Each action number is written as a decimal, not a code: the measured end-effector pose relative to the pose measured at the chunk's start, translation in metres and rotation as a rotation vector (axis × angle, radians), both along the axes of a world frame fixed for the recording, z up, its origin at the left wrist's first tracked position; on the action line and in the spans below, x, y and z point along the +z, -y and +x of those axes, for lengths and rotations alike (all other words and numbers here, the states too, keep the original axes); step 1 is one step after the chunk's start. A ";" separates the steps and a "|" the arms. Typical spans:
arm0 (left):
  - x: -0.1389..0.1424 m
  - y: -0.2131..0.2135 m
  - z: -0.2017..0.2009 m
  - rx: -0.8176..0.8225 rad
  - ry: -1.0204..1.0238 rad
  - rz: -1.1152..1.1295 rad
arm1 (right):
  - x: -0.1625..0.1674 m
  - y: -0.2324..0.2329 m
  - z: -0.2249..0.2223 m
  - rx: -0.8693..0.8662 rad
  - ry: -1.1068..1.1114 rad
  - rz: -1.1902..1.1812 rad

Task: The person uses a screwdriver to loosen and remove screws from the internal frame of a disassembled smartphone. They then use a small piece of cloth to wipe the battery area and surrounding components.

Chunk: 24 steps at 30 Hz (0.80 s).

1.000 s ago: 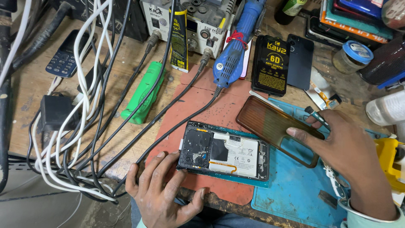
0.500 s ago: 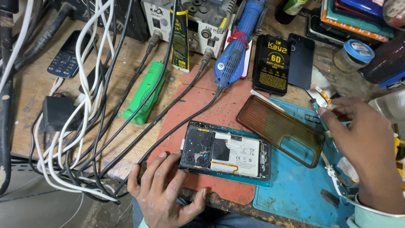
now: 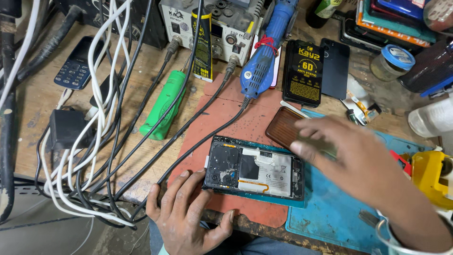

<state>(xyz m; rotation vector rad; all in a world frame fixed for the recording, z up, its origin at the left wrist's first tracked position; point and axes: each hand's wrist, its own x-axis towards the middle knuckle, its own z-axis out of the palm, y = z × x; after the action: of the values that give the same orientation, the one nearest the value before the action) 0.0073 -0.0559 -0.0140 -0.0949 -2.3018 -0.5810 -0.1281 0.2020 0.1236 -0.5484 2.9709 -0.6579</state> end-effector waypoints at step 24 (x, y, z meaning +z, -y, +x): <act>0.003 0.001 0.002 0.010 0.046 0.009 | -0.102 0.022 0.115 -0.110 -0.401 -0.089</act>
<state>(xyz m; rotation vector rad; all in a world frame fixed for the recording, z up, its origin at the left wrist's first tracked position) 0.0089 -0.0565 -0.0111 -0.0668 -2.3429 -0.5941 -0.0132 0.1802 0.0220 -0.5877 3.3793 -0.7743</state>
